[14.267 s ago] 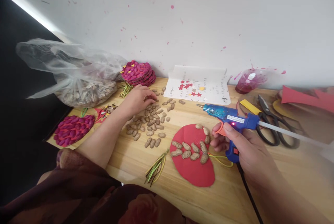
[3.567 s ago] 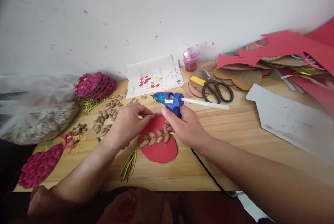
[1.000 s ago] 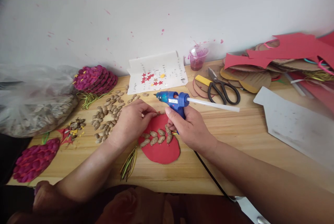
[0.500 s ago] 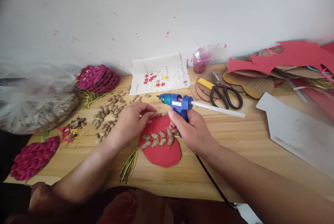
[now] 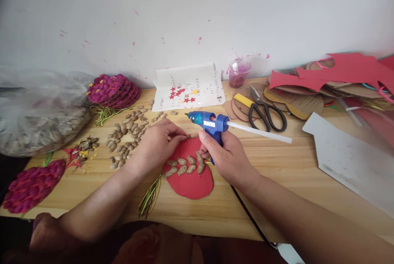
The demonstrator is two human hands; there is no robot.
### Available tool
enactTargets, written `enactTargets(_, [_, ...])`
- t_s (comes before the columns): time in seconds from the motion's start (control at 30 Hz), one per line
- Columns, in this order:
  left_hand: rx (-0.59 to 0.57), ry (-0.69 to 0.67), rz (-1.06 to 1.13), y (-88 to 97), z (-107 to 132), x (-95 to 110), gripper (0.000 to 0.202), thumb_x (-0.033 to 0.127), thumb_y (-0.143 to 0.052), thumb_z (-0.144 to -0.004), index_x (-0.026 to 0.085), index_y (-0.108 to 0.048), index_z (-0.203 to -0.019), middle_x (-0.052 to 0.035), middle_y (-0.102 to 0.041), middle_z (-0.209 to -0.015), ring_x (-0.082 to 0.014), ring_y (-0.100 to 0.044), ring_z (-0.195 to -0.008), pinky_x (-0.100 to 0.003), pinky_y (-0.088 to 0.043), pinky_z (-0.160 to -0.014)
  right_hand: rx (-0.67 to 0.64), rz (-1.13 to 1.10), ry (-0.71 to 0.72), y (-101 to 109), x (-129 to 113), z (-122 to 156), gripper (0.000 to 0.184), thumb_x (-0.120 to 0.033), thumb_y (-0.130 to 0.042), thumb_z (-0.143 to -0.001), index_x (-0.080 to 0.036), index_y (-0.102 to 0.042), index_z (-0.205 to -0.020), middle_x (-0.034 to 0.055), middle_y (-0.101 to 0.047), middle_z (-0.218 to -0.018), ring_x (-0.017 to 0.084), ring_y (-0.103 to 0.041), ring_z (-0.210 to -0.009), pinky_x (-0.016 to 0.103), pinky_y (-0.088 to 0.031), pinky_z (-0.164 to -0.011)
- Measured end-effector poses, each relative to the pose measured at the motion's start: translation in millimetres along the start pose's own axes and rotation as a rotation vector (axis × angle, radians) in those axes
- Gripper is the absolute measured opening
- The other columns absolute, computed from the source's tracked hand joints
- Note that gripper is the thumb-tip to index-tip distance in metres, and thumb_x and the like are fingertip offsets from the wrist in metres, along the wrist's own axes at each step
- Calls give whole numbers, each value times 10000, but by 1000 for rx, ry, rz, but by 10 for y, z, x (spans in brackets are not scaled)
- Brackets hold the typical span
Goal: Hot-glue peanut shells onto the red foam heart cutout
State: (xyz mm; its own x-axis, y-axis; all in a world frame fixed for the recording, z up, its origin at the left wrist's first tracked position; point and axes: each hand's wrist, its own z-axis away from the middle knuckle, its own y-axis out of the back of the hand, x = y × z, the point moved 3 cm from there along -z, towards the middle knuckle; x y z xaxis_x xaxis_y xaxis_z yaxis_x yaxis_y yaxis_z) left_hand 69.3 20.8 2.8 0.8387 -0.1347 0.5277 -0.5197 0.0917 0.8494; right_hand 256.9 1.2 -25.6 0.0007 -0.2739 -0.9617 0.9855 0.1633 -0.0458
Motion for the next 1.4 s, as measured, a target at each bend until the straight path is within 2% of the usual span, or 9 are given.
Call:
enactTargets(0.2, [-14, 18, -5, -15, -12, 4, 127, 131, -659, -875, 201, -760, -845, -36, -707, -917, -201, -653, -897, -337, -496, -852, 5, 11, 15, -5, -20, -9, 432, -611, -698, -848, -196, -603, -777, -8, -618, -709, 157, -629, -658, 303, -522, -666])
enactTargets(0.43, [16, 56, 56, -11, 8, -27, 165, 146, -669, -869, 189, -718, -1021, -32, -713, -888, -183, -655, -810, -313, -508, -766, -12, 16, 21, -1, 3, -15, 430, -614, -675, -864, -198, -605, -782, -1, -620, -725, 166, -631, -672, 323, -522, -680])
enactTargets(0.67, [52, -58, 70, -19, 39, -15, 191, 55, -629, -851, 205, -747, -861, -10, -707, -894, -171, -656, -866, -300, -504, -817, -17, 9, 19, 4, 10, -7, 424, -609, -670, -871, -199, -605, -788, 0, -616, -721, 168, -627, -672, 329, -520, -680])
enactTargets(1.07, [103, -96, 15, -49, 57, -11, 203, 81, -602, -876, 200, -762, -839, -16, -700, -878, -167, -652, -818, -291, -498, -785, -8, 21, 28, 3, 15, -17, 422, -607, -669, -869, -195, -610, -799, -8, -617, -704, 159, -624, -654, 321, -522, -672])
enactTargets(1.4, [96, -96, -10, -36, 57, 12, 188, 73, -603, -879, 188, -744, -831, -28, -704, -887, -176, -657, -823, -303, -502, -793, -6, 52, 41, 4, 7, -24, 423, -602, -661, -875, -195, -603, -776, -3, -621, -705, 162, -624, -650, 326, -518, -669])
